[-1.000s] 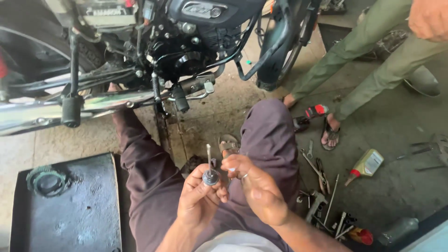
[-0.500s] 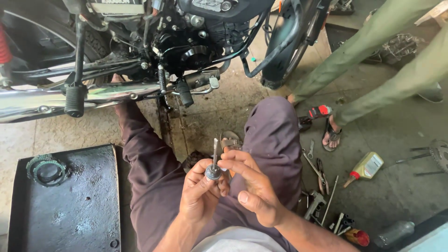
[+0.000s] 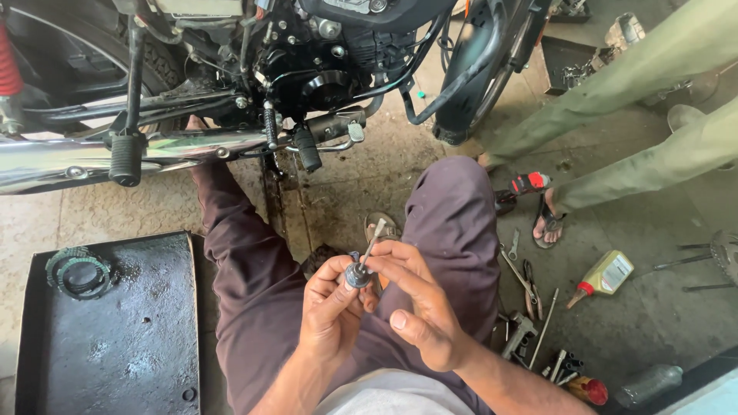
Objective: Repairing and wiring electrical components on a motorcycle.
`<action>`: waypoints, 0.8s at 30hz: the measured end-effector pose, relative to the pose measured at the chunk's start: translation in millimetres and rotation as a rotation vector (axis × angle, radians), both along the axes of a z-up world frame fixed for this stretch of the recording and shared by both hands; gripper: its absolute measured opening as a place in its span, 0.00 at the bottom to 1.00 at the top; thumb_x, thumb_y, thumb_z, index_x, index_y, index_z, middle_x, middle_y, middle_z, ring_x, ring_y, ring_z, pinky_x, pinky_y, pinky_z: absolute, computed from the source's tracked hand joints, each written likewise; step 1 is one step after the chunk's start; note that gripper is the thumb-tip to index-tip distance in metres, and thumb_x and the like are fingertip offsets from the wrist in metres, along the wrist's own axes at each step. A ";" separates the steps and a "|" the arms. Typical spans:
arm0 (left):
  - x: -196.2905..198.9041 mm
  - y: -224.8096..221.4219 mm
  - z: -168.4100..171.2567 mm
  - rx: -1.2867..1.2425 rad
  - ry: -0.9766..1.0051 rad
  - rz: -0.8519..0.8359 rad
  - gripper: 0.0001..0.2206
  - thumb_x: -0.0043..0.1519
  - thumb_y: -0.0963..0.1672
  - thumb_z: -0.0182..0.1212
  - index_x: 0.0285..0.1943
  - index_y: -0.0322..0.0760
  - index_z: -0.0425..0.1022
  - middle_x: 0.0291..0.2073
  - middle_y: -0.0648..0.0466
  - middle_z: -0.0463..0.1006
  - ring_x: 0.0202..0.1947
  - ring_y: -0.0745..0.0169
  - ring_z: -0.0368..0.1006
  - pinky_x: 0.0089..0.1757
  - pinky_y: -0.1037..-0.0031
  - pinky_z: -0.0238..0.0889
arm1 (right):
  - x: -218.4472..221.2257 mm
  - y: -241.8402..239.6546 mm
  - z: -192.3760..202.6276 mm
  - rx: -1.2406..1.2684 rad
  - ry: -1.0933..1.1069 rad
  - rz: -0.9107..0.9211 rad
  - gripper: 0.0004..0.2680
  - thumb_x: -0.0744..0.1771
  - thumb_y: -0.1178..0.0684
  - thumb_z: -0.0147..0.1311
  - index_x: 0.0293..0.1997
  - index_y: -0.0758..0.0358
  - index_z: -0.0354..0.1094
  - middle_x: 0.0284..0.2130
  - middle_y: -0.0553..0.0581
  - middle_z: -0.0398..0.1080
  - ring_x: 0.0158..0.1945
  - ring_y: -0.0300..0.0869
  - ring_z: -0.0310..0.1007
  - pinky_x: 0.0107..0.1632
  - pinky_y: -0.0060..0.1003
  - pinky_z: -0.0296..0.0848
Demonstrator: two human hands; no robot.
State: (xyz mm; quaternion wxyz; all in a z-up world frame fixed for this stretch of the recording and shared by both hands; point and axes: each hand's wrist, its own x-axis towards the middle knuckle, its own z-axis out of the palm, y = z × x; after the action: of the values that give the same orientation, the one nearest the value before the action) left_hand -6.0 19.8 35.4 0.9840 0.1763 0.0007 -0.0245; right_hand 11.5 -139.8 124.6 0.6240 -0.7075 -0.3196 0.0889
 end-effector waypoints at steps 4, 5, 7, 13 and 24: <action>-1.2 -5.6 -0.8 0.051 0.037 0.100 0.10 0.63 0.40 0.65 0.50 0.30 0.73 0.35 0.50 0.79 0.33 0.64 0.73 0.36 0.72 0.67 | -6.5 1.5 1.2 -0.037 -0.005 -0.024 0.28 0.70 0.37 0.47 0.72 0.75 0.59 0.69 0.69 0.54 0.75 0.54 0.54 0.77 0.48 0.49; -2.2 -8.0 -2.9 0.051 0.037 0.100 0.10 0.63 0.40 0.65 0.50 0.30 0.73 0.35 0.50 0.79 0.33 0.64 0.73 0.36 0.72 0.67 | -7.9 1.2 -1.8 -0.037 -0.005 -0.024 0.28 0.70 0.37 0.47 0.72 0.75 0.59 0.69 0.69 0.54 0.75 0.54 0.54 0.77 0.48 0.49; -4.8 -12.7 -7.2 0.241 0.033 0.286 0.08 0.65 0.39 0.64 0.50 0.30 0.73 0.33 0.50 0.78 0.31 0.64 0.73 0.36 0.74 0.68 | -11.2 0.5 -7.9 -0.020 -0.010 -0.011 0.29 0.70 0.38 0.46 0.75 0.75 0.53 0.71 0.70 0.52 0.77 0.55 0.51 0.80 0.50 0.45; -5.6 -20.6 -3.4 0.708 -0.106 0.688 0.08 0.64 0.35 0.62 0.49 0.30 0.70 0.44 0.51 0.77 0.43 0.66 0.74 0.45 0.77 0.69 | -17.9 6.5 -2.6 0.030 0.131 0.010 0.33 0.67 0.39 0.45 0.76 0.79 0.47 0.74 0.70 0.47 0.80 0.53 0.41 0.80 0.48 0.33; 9.7 4.8 6.7 1.434 -0.487 1.163 0.13 0.59 0.35 0.68 0.46 0.33 0.68 0.38 0.46 0.77 0.42 0.49 0.79 0.44 0.67 0.74 | -27.4 12.1 16.5 -0.064 0.060 -0.017 0.29 0.68 0.38 0.42 0.71 0.77 0.55 0.74 0.70 0.43 0.79 0.53 0.39 0.78 0.47 0.36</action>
State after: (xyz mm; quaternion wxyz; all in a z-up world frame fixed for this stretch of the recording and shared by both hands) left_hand 3.7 24.6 42.1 0.4728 0.7096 -0.1020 0.5123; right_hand -15.9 -127.8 141.1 0.6112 -0.7267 -0.2918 0.1151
